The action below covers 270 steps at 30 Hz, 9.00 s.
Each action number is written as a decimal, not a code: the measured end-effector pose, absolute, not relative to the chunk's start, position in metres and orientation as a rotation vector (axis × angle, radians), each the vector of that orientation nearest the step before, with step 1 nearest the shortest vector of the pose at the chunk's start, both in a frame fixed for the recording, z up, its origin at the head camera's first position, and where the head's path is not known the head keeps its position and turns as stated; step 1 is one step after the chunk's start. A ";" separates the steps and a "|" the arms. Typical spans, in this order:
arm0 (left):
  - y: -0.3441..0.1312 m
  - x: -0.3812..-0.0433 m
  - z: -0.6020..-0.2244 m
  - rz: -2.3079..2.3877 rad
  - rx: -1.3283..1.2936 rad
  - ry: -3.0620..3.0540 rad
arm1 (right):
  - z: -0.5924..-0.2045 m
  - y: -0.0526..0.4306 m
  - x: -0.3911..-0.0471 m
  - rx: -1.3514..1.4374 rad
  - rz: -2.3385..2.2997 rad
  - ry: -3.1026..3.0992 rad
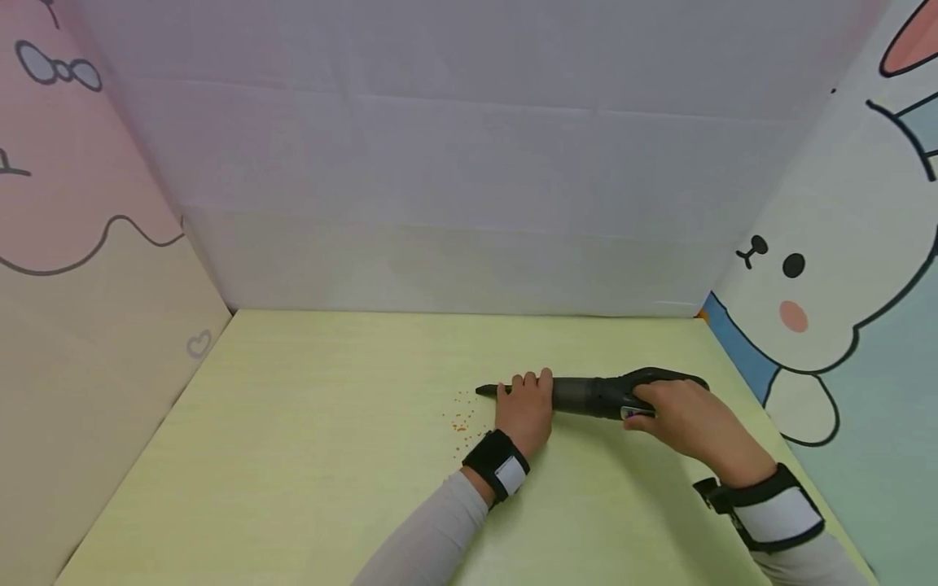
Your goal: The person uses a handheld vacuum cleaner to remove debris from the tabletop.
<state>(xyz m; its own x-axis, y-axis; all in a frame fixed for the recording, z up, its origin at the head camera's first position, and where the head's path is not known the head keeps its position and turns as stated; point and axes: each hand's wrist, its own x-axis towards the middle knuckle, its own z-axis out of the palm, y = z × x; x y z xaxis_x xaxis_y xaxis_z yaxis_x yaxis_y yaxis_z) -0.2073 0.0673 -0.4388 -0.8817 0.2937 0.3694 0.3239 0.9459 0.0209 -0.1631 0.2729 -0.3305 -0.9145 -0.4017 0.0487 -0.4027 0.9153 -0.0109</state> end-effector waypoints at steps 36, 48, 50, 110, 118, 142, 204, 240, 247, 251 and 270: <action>0.061 -0.193 -0.434 -0.145 -0.470 -2.771 | -0.326 0.266 -0.154 0.621 0.017 -3.057; 0.055 -0.188 -0.440 -0.158 -0.437 -2.767 | -0.330 0.260 -0.153 0.659 -0.006 -3.048; 0.054 -0.187 -0.440 -0.159 -0.432 -2.767 | -0.330 0.259 -0.153 0.664 -0.010 -3.047; 0.056 -0.167 -0.449 -0.183 -0.439 -2.769 | -0.331 0.260 -0.139 0.648 -0.046 -3.107; 0.055 -0.163 -0.453 -0.189 -0.439 -2.778 | -0.335 0.258 -0.138 0.655 -0.068 -3.109; 0.057 -0.154 -0.453 -0.166 -0.455 -2.783 | -0.334 0.261 -0.130 0.668 -0.072 -3.111; 0.069 -0.135 -0.458 -0.147 -0.462 -2.779 | -0.333 0.277 -0.115 0.737 -0.016 -3.104; 0.071 -0.128 -0.448 -0.173 -0.512 -2.805 | -0.328 0.281 -0.110 0.689 0.017 -3.201; 0.064 -0.122 -0.452 -0.167 -0.481 -2.813 | -0.330 0.275 -0.112 0.708 0.035 -3.244; 0.061 -0.119 -0.451 -0.141 -0.463 -2.805 | -0.330 0.272 -0.113 0.715 0.040 -3.248; 0.051 -0.113 -0.456 -0.166 -0.428 -2.782 | -0.332 0.263 -0.110 0.745 0.020 -3.221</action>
<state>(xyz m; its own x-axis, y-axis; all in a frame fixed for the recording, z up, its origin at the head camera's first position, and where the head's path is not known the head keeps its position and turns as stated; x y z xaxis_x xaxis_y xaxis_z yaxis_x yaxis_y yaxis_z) -0.1128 0.0506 -0.4563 -0.9037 0.2733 0.3296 0.3106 0.9483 0.0652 -0.1105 0.2627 -0.3319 -0.8856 -0.4372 -0.1564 -0.4353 0.8990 -0.0484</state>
